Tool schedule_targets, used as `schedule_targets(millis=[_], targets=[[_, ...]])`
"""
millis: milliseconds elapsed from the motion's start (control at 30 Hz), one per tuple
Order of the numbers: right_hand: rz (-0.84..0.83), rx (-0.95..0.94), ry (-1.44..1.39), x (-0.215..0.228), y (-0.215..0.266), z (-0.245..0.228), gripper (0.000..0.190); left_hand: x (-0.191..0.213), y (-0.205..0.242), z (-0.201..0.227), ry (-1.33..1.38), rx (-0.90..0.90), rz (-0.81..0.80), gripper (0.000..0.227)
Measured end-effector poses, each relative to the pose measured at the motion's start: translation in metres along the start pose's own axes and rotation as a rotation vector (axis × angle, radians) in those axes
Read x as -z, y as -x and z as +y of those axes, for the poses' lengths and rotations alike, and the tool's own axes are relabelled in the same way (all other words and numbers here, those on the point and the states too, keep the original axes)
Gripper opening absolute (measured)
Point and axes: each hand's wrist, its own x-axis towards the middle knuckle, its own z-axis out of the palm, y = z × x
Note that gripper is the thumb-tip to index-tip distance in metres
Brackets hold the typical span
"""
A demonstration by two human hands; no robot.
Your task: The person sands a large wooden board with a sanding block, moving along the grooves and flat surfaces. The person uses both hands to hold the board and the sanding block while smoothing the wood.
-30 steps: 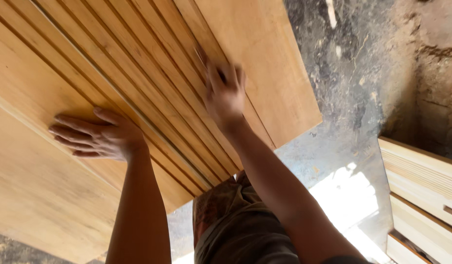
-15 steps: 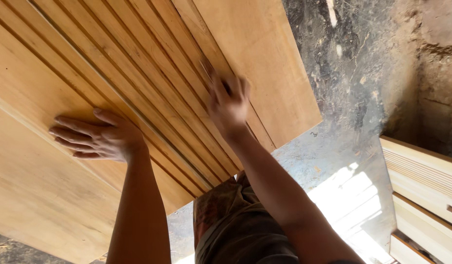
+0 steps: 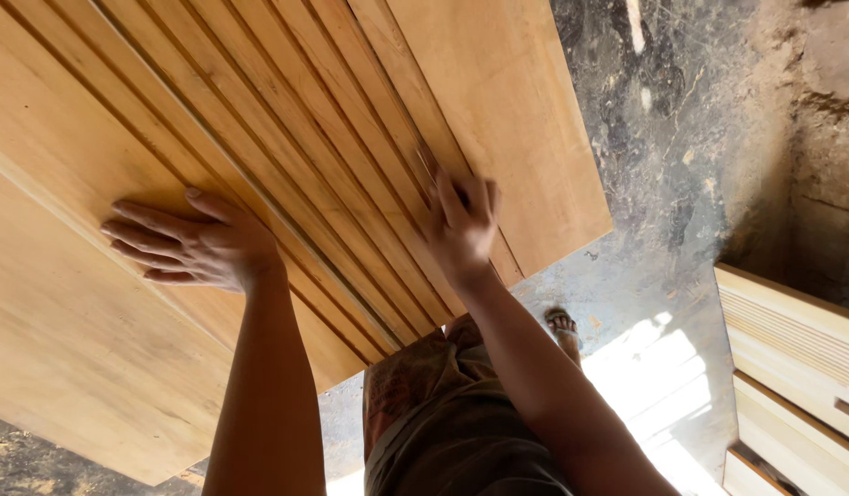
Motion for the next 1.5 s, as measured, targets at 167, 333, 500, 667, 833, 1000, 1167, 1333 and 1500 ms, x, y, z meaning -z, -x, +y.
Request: schedule_targets(millis=[167,333,500,667,833,1000,1167,1333,1500], targets=[[0.075,0.058,0.041,-0.087,-0.096,-0.021,0.022,0.003,0.000,0.003,0.008,0.021,-0.024,0.080],[0.032,0.110,0.016,-0.036,-0.046,-0.007,0.025,0.004,-0.003,0.008,-0.003,0.010,-0.001,0.080],[-0.035,-0.024,0.033,0.029,0.027,0.001,0.024,0.005,0.000,0.002,0.013,0.014,-0.019,0.080],[0.036,0.086,0.007,-0.036,-0.056,-0.018,0.023,-0.002,-0.003,0.004,-0.030,0.030,-0.027,0.082],[0.025,0.066,-0.065,-0.038,-0.049,-0.015,0.023,-0.010,-0.002,-0.004,-0.044,0.019,-0.006,0.082],[-0.005,0.016,0.026,0.034,0.030,-0.003,0.025,-0.014,0.002,-0.010,-0.049,0.014,0.027,0.082],[0.054,0.087,0.031,-0.024,-0.034,-0.011,0.025,-0.014,-0.005,-0.003,-0.057,0.010,0.036,0.083],[0.010,0.053,0.018,-0.072,-0.070,-0.009,0.026,-0.028,-0.006,-0.008,-0.186,0.064,0.042,0.081],[-0.100,-0.032,0.078,0.026,0.055,0.018,0.043,-0.038,-0.011,-0.008,-0.186,0.046,0.039,0.080]])
